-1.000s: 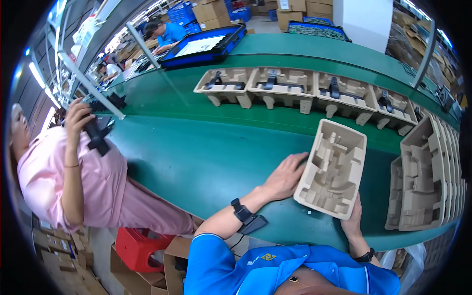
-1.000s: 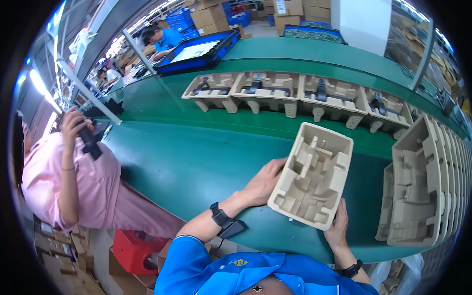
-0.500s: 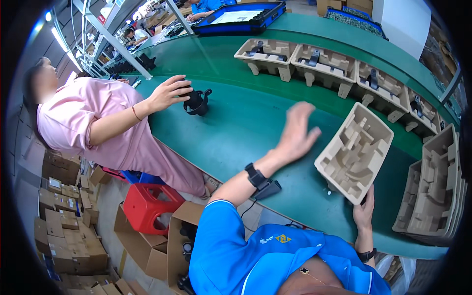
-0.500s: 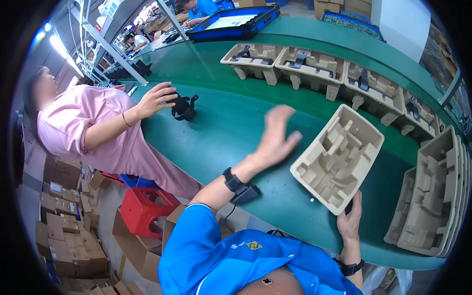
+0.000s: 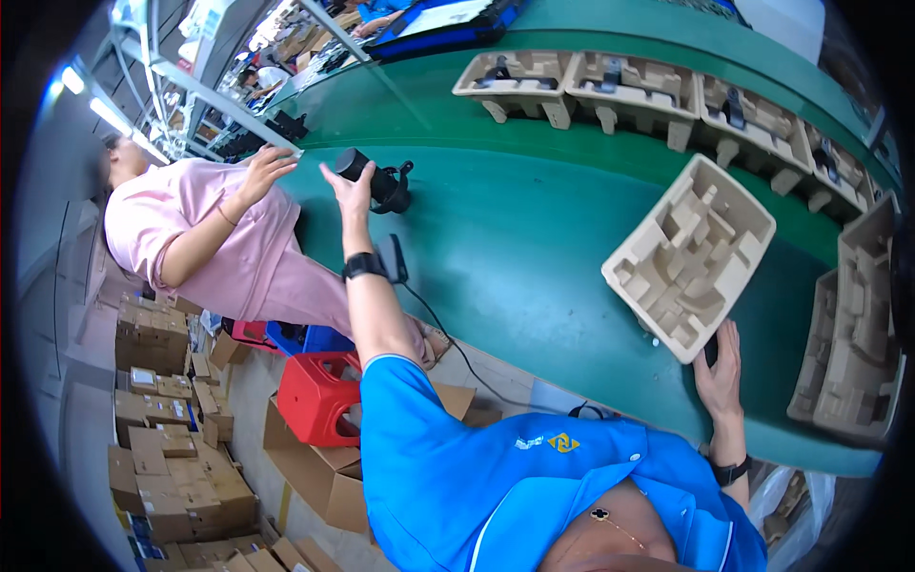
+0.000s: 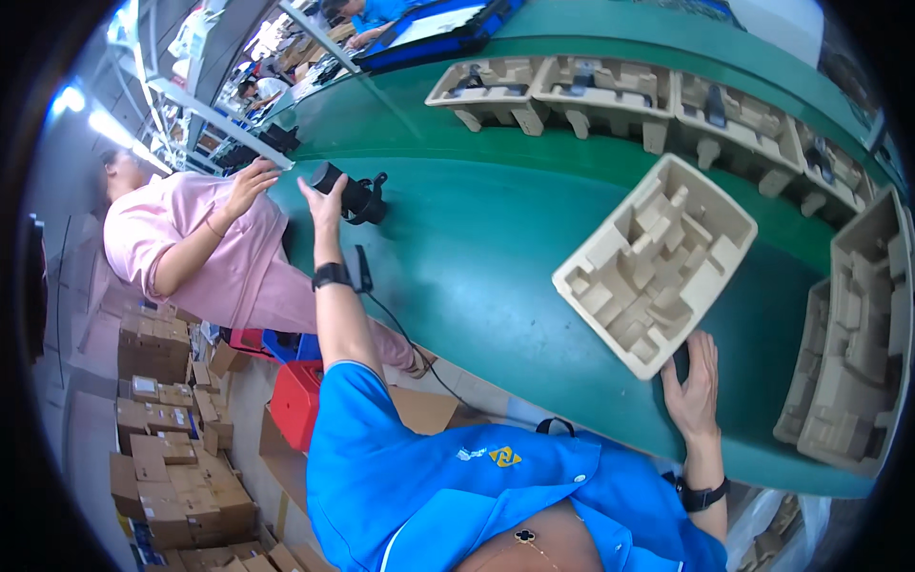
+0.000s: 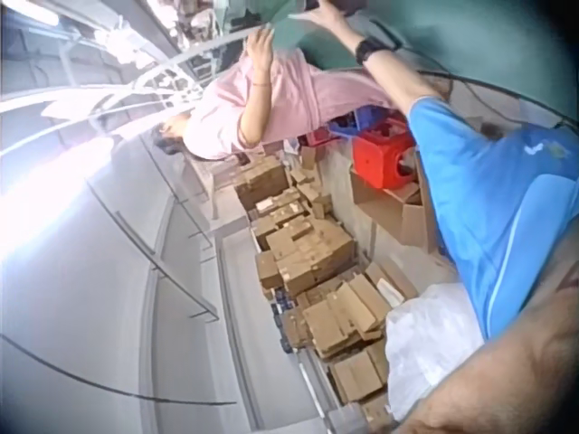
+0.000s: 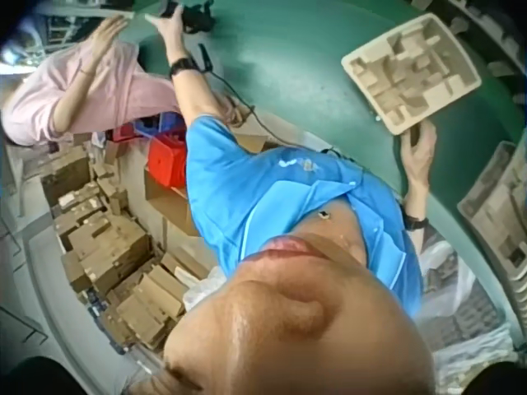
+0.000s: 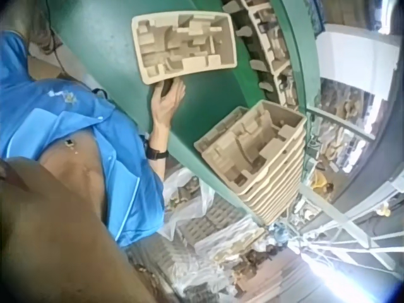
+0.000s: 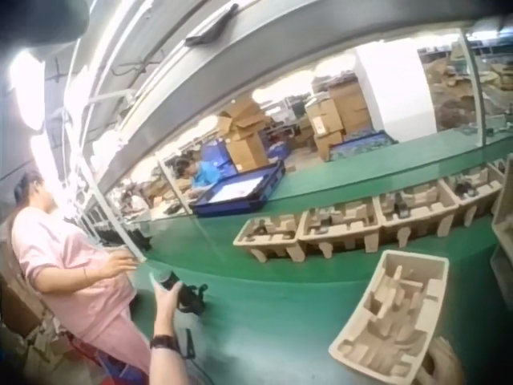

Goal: Placing electronic components into molded cardboard trays and organizing them on an assembly line.

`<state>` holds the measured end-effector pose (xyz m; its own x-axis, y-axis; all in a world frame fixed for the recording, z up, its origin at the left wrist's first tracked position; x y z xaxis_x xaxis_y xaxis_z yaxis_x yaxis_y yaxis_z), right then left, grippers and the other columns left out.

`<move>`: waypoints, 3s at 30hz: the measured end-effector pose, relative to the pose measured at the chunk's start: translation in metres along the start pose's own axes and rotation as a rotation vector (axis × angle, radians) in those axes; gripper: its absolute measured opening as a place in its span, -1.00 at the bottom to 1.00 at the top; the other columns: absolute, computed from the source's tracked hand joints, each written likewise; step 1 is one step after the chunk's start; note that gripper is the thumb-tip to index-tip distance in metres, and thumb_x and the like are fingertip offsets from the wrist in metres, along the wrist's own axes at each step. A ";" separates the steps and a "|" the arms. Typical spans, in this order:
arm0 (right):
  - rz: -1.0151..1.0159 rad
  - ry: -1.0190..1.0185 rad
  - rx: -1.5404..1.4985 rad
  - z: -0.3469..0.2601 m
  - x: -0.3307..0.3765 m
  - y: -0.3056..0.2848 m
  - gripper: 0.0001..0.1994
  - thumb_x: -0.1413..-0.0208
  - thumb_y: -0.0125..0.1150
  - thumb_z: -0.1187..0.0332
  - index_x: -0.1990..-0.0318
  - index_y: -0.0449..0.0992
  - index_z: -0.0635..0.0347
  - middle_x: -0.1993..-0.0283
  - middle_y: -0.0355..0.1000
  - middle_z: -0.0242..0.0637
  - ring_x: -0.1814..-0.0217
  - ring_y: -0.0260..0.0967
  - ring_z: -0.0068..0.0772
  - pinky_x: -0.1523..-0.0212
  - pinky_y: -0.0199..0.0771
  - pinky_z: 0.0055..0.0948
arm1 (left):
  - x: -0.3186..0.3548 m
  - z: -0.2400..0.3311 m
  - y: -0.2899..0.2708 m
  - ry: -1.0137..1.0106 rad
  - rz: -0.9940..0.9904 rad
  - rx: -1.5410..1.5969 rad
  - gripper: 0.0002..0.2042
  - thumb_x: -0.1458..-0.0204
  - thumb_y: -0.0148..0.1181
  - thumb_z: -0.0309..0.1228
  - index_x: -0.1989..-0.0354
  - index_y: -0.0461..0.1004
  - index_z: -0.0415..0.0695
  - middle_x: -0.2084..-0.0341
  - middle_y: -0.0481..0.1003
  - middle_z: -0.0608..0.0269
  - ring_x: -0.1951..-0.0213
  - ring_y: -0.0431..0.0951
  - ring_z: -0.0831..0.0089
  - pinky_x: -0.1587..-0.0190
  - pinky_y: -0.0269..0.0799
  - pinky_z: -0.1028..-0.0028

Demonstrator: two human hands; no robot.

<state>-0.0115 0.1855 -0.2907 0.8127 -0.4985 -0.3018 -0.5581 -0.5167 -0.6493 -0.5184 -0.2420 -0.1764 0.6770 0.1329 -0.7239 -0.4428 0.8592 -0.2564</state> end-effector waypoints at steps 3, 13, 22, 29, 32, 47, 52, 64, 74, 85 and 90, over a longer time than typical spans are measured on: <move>0.064 -0.082 0.019 -0.003 -0.005 -0.006 -0.71 0.01 0.13 0.48 0.10 0.36 0.39 0.15 0.32 0.03 0.06 0.24 0.09 0.01 0.23 -0.17 | -0.009 0.014 0.065 -0.044 -0.425 -0.118 -0.14 0.24 0.48 -0.31 -0.19 0.05 -0.32 0.05 0.35 -0.12 0.02 0.39 0.19 -0.09 0.26 0.29; 0.019 0.004 -0.161 0.038 -0.026 -0.027 -0.65 -0.04 0.12 0.45 -0.01 0.35 0.33 0.08 0.35 -0.06 0.00 0.26 0.00 -0.07 0.22 -0.20 | 0.140 0.406 0.154 0.463 -0.574 0.152 -0.34 0.05 0.35 -0.22 -0.13 0.13 -0.24 0.37 0.44 0.07 0.31 0.49 0.34 0.18 0.41 0.40; 0.015 -0.032 -0.193 0.035 -0.015 -0.040 -0.62 -0.06 0.12 0.45 -0.06 0.32 0.31 0.05 0.35 -0.06 -0.03 0.27 -0.02 -0.10 0.24 -0.21 | 0.302 0.518 0.241 1.107 -0.878 -0.503 -0.40 0.00 0.19 -0.04 -0.08 0.25 -0.25 0.36 0.47 -0.05 0.32 0.57 0.12 0.52 0.49 0.31; -0.001 0.000 -0.297 0.040 -0.010 -0.043 -0.60 -0.04 0.14 0.44 -0.06 0.32 0.31 0.02 0.34 -0.02 -0.03 0.27 0.03 -0.10 0.25 -0.18 | 0.342 0.536 0.219 1.117 -0.976 -0.144 -0.34 -0.02 0.14 0.03 -0.17 0.21 -0.21 0.03 0.36 -0.15 0.03 0.42 -0.02 0.10 0.41 0.15; 0.037 -0.032 -0.222 0.043 -0.006 -0.043 -0.59 -0.04 0.15 0.44 -0.07 0.32 0.33 0.02 0.34 -0.03 -0.03 0.28 0.02 -0.09 0.26 -0.18 | 0.373 0.520 0.206 1.113 -0.968 -0.111 -0.32 -0.03 0.14 -0.01 -0.22 0.16 -0.20 -0.09 0.28 -0.15 -0.07 0.35 -0.02 -0.02 0.34 0.11; -0.093 -0.062 -0.194 0.015 0.006 -0.030 -0.66 -0.05 0.15 0.44 -0.02 0.42 0.25 0.11 0.40 -0.13 0.03 0.32 -0.15 -0.03 0.27 -0.30 | 0.244 0.273 0.094 0.767 -0.983 -0.678 -0.30 0.10 0.05 -0.63 -0.32 0.07 -0.03 -0.20 0.23 -0.01 -0.13 0.30 0.09 -0.18 0.18 0.19; -0.091 -0.048 -0.183 0.018 0.005 -0.025 -0.68 -0.04 0.15 0.45 0.00 0.44 0.25 0.13 0.42 -0.15 0.06 0.34 -0.20 -0.02 0.27 -0.33 | 0.230 0.245 0.030 0.584 -0.698 -0.858 -0.32 0.07 0.19 -0.43 -0.30 0.11 -0.04 -0.27 0.02 -0.16 -0.23 0.12 -0.03 -0.20 0.11 0.11; -0.107 -0.014 -0.188 0.016 -0.006 -0.011 -0.69 -0.01 0.16 0.50 0.03 0.45 0.26 0.13 0.43 -0.18 0.10 0.35 -0.24 -0.01 0.28 -0.33 | 0.189 0.173 0.095 0.335 -0.233 -0.616 -0.48 0.09 0.33 -0.23 0.01 0.34 -0.27 -0.09 0.19 -0.20 -0.16 0.12 -0.10 -0.18 0.08 0.06; -0.087 0.044 -0.204 0.015 -0.032 -0.003 -0.70 0.00 0.15 0.52 0.05 0.47 0.26 0.17 0.46 -0.19 0.17 0.37 -0.25 0.05 0.33 -0.34 | 0.015 0.031 0.226 0.604 -0.277 -0.397 -0.65 0.21 0.30 -0.51 0.21 0.36 -0.25 0.06 0.31 -0.11 -0.09 0.18 -0.08 -0.14 0.11 0.08; -0.024 0.146 -0.258 0.021 -0.059 0.021 -0.77 -0.01 0.17 0.50 0.13 0.52 0.23 0.36 0.48 -0.23 0.29 0.40 -0.22 0.23 0.39 -0.33 | 0.018 0.058 0.366 0.575 -0.681 -0.170 -0.62 0.25 0.29 -0.51 0.18 0.37 -0.23 0.11 0.36 -0.07 -0.14 0.19 -0.04 -0.17 0.12 0.13; -0.053 0.031 -0.242 0.045 -0.081 0.016 -0.80 -0.08 0.12 0.42 0.13 0.51 0.20 0.35 0.45 -0.24 0.25 0.38 -0.23 0.21 0.37 -0.30 | 0.005 0.089 0.384 0.522 -0.657 -0.209 -0.55 0.18 0.21 -0.39 0.05 0.41 -0.30 0.06 0.36 -0.22 -0.09 0.27 -0.08 -0.16 0.15 0.13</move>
<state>-0.0788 0.2482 -0.3081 0.8383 -0.4858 -0.2476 -0.5420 -0.6925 -0.4761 -0.6326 0.1330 -0.2213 0.4996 -0.6468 -0.5763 -0.1899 0.5673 -0.8013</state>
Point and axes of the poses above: each hand's wrist, its own x-axis away from the middle knuckle, its own y-axis out of the palm, z = x × y, the point moved 9 cm from there along -x, towards the middle knuckle
